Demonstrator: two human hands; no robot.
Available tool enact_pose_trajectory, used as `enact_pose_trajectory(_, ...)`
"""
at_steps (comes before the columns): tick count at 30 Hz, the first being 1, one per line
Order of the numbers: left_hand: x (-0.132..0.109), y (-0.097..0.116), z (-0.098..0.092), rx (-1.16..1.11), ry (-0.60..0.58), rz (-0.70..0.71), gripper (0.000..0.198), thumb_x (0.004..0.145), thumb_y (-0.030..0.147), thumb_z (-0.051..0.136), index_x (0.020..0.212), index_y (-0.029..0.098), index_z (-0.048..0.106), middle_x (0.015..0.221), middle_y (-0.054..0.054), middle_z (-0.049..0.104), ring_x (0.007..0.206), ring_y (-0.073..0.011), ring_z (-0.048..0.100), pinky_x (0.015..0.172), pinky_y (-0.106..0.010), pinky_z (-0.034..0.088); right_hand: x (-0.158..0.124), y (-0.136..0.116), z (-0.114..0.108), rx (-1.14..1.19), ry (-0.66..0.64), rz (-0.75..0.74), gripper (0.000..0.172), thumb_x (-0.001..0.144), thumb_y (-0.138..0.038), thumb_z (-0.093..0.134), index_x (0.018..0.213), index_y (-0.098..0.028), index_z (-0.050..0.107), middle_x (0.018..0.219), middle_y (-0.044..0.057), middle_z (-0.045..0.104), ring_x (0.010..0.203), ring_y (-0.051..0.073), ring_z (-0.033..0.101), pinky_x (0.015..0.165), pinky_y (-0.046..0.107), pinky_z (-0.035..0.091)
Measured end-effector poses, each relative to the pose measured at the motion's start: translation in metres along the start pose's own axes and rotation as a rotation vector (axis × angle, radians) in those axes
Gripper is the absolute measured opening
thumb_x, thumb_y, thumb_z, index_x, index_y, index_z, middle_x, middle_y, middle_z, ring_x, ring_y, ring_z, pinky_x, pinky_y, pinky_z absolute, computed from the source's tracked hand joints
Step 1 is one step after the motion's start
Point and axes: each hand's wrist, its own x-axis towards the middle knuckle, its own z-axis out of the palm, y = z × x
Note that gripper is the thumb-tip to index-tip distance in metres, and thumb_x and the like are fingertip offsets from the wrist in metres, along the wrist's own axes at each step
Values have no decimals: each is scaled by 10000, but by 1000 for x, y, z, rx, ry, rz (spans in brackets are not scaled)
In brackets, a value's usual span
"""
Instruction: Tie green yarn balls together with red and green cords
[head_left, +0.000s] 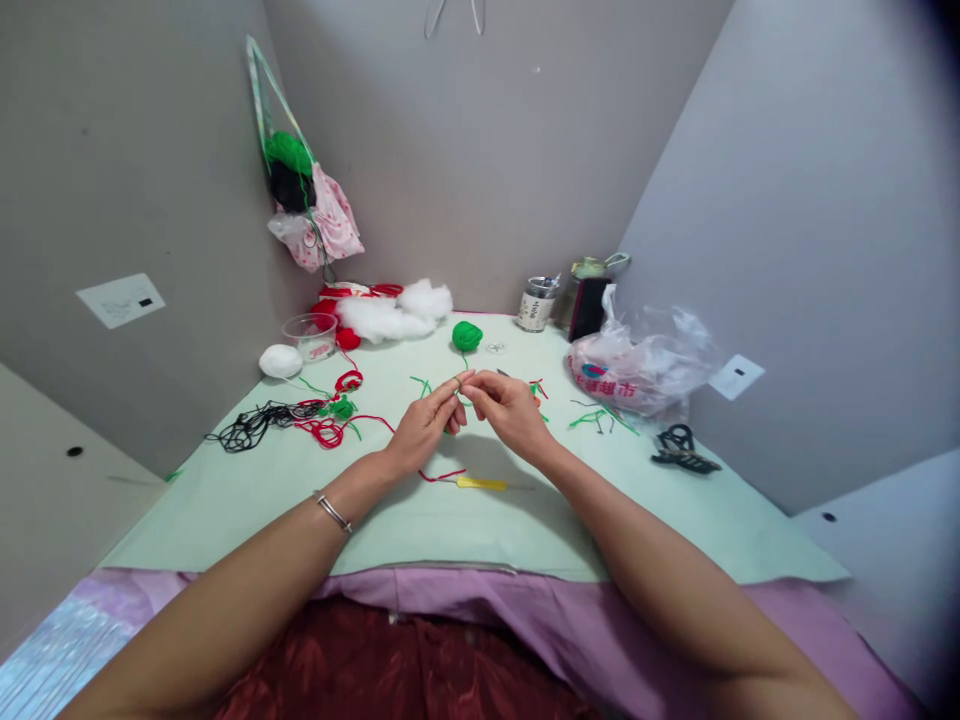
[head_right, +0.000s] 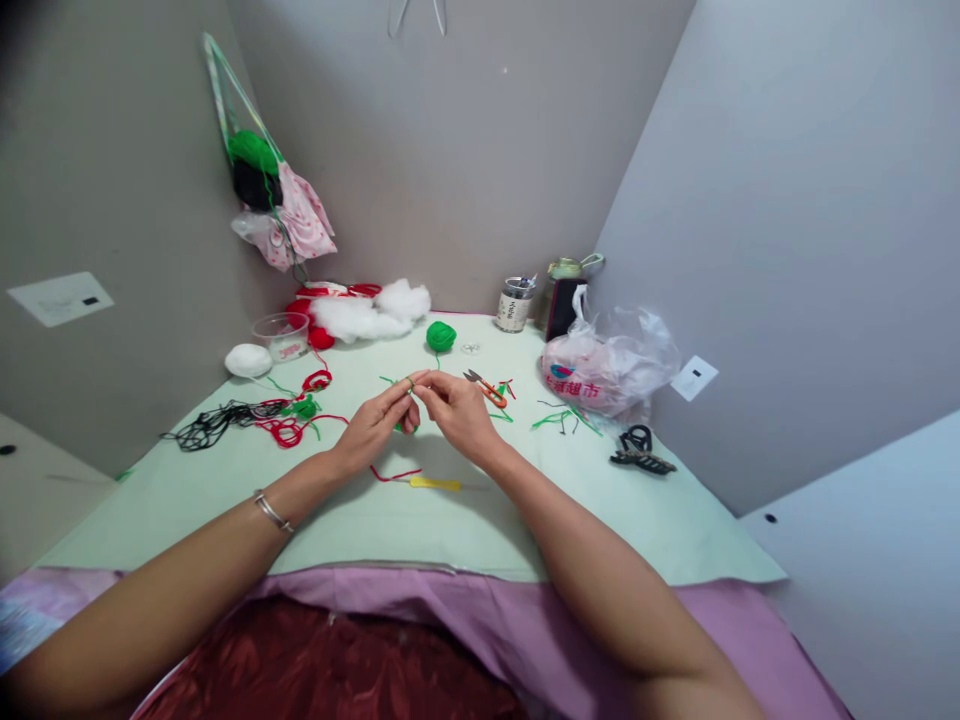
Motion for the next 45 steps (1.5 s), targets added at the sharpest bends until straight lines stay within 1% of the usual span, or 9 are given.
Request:
enact_pose_trajectory(10, -1, -2, 1, 20, 7, -9, 509, 981, 394, 387, 1438, 179, 456, 763, -2, 567, 673, -115, 523, 716, -250, 462, 1, -3, -1, 41, -2, 60, 205, 880, -321, 546, 748, -185, 623, 542, -39, 484, 531, 112, 421, 555, 250, 336)
enact_pose_trajectory(20, 0, -8, 0, 31, 0, -6, 521, 975, 398, 380, 1440, 175, 452, 754, -2, 572, 668, -120, 521, 705, -244, 458, -1, 2, 1, -118, 8, -47, 209, 903, -330, 536, 869, -200, 695, 594, -22, 570, 525, 119, 417, 558, 250, 323)
enact_pose_trajectory(25, -1, -8, 1, 61, -2, -6, 519, 978, 421, 367, 1426, 175, 463, 755, -4, 582, 670, -126, 526, 710, -248, 455, 0, 2, 0, -187, 1, -57, 202, 908, -300, 527, 918, -201, 703, 581, -27, 558, 509, 114, 407, 559, 250, 311)
enact_pose_trajectory(32, -2, -9, 4, 168, -30, -45, 441, 978, 391, 350, 1330, 196, 532, 823, -12, 601, 687, -133, 546, 718, -261, 461, 1, 1, -1, -143, -69, 6, 196, 890, -259, 523, 798, -195, 684, 569, -32, 569, 509, 106, 402, 552, 243, 294)
enact_pose_trajectory(34, -2, -10, 4, 240, -16, -31, 415, 972, 374, 360, 1298, 203, 551, 965, -44, 611, 780, -152, 573, 781, -289, 476, 2, 4, 0, -147, -68, 13, 193, 882, -262, 531, 784, -192, 682, 575, -31, 566, 523, 107, 405, 557, 242, 290)
enact_pose_trajectory(36, -1, -11, 3, 318, 11, 8, 400, 963, 350, 375, 1293, 215, 556, 1140, -77, 583, 981, -191, 579, 922, -340, 459, 4, 7, 0, -161, -52, 44, 190, 869, -279, 550, 772, -184, 683, 575, -29, 549, 538, 108, 405, 562, 242, 289)
enact_pose_trajectory(39, 0, -11, 3, 389, 24, 66, 419, 957, 313, 377, 1336, 219, 528, 1339, -102, 497, 1274, -228, 455, 1110, -398, 339, 5, 10, 0, -182, -50, 54, 191, 861, -293, 558, 784, -176, 688, 576, -28, 530, 551, 111, 400, 561, 240, 286)
enact_pose_trajectory(42, 0, -13, 2, 431, 31, 83, 448, 951, 293, 377, 1375, 210, 496, 1460, -108, 413, 1380, -229, 359, 1177, -412, 261, 6, 11, 0, -206, -51, 39, 199, 864, -303, 553, 796, -174, 688, 573, -29, 520, 554, 112, 393, 558, 239, 281)
enact_pose_trajectory(45, 0, -16, 1, 479, 41, 66, 449, 943, 297, 390, 1372, 222, 499, 1512, -97, 375, 1411, -235, 329, 1197, -432, 237, 6, 12, 0, -227, -41, 63, 205, 857, -308, 556, 782, -168, 684, 581, -25, 530, 560, 111, 399, 558, 237, 284)
